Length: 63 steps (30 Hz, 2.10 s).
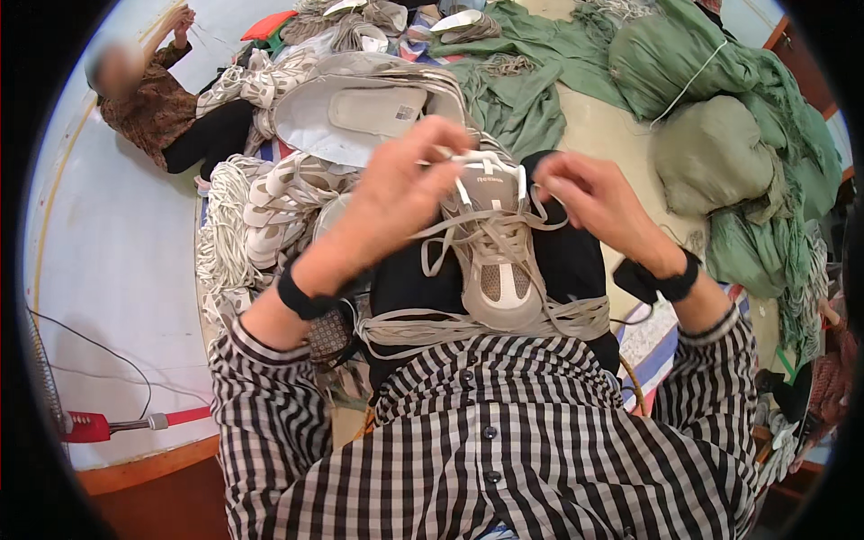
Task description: The recorder is lacing and adjusting the laces on a beige and white sneaker in a shoe manufacturing environment.
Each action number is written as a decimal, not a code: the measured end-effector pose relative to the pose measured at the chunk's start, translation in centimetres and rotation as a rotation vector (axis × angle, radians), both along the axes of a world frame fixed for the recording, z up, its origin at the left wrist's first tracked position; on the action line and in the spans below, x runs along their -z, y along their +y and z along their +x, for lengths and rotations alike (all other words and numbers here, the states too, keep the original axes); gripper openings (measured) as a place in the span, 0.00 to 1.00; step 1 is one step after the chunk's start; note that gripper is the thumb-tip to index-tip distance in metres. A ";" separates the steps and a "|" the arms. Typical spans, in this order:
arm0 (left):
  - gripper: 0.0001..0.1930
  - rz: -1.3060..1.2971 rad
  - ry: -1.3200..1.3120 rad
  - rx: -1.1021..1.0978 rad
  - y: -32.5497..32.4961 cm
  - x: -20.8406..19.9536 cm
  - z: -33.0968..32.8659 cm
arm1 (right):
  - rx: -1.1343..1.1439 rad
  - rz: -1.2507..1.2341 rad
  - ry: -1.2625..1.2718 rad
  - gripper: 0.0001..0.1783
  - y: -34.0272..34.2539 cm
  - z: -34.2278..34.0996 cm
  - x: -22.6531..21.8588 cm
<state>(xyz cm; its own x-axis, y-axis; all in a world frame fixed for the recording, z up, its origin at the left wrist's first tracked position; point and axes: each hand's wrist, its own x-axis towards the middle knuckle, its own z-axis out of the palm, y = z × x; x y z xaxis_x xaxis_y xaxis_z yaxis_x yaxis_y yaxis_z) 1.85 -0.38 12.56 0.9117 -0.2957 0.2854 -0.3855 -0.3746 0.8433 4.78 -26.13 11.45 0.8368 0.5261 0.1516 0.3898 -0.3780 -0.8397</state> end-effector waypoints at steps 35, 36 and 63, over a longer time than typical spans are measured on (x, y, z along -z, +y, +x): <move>0.04 0.454 0.226 -0.046 9.1 2.9 -2.5 | 0.381 0.231 -0.203 0.16 -2.1 -1.3 5.8; 0.04 0.453 0.218 -0.048 9.9 2.9 -3.2 | 0.367 0.147 -0.229 0.16 -2.1 -1.5 6.1; 0.07 1.011 -0.012 -0.641 27.7 6.2 -6.1 | 0.021 -0.152 -0.306 0.11 1.2 -2.9 6.4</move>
<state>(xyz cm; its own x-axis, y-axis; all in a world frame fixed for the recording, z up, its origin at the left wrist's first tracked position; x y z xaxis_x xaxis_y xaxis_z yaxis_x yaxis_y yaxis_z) -4.23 27.36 6.35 0.9740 0.1160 0.1947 0.1074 -0.9927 0.0540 1.84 -24.91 5.01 0.7759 0.5447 0.3184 0.6054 -0.5006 -0.6188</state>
